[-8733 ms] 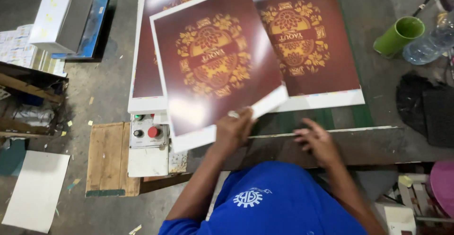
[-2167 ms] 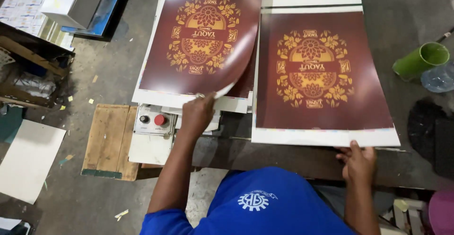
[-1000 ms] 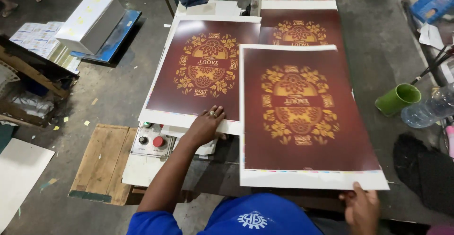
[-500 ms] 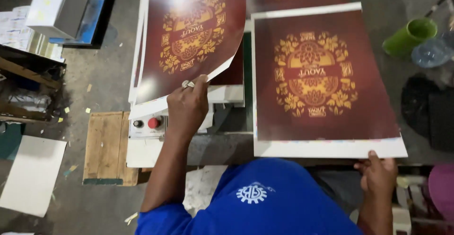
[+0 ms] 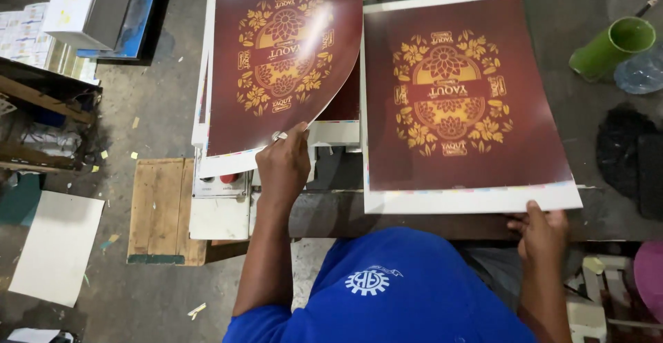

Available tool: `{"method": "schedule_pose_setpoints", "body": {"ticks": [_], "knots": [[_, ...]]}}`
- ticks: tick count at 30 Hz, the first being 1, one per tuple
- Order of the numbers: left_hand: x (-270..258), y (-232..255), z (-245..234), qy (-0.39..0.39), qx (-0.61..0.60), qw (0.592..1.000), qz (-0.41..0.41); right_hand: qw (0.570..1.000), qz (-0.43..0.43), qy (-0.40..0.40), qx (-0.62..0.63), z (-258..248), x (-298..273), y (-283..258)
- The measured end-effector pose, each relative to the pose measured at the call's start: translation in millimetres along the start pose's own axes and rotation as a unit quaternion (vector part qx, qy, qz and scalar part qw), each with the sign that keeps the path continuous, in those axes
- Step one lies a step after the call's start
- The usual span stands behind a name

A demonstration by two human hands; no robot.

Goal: The person repeatedly picks up large, maroon-colored printed sheets from a pile on a table and places them onto a separate stack. The sheets feature a gold decorative design and the word 'YAQOUT'. The person handles the sheets by hand, aligning them as they are moved.

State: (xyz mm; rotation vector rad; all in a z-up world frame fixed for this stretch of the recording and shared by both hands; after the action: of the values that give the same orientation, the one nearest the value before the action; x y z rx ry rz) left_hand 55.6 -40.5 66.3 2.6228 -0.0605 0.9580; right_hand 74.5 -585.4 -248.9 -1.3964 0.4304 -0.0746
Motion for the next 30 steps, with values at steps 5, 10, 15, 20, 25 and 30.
{"method": "schedule_pose_setpoints", "body": {"ticks": [5,10,15,20,25,30], "knots": [[3.7,5.4,9.0,-0.013,0.008,1.0,0.005,0.999,0.033,-0.027,0.012,33.2,41.1,-7.6],[-11.2,4.4,11.2,0.018,0.01,1.0,0.006,0.994,0.07,-0.078,-0.009,57.1,30.1,-2.0],[-31.5,59.1,48.4,-0.025,-0.116,0.987,0.113,0.977,0.119,-0.162,-0.069,115.7,-8.5,1.7],[-51.2,127.5,93.8,-0.071,-0.157,0.972,0.158,0.934,0.101,-0.34,-0.039,187.5,-24.5,5.1],[-42.2,135.8,80.8,-0.036,-0.251,0.941,0.224,0.893,0.124,-0.425,0.082,210.4,-38.7,-28.7],[6.3,37.4,86.6,-0.195,-0.051,0.979,0.02,0.974,-0.019,-0.223,0.034,116.6,24.5,-18.2]]}}
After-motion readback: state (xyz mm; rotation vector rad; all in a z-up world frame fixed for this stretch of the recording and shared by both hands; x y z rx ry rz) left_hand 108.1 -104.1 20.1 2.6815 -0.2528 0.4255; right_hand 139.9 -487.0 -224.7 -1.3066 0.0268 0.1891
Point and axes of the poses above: each hand's wrist, its own x-axis towards the middle knuckle, its own z-axis out of the palm, y = z × x, the point moved 9 cm from there along x, towards the middle knuckle, and after that the axes turned 1 degree about z, right-handed, at the moved point
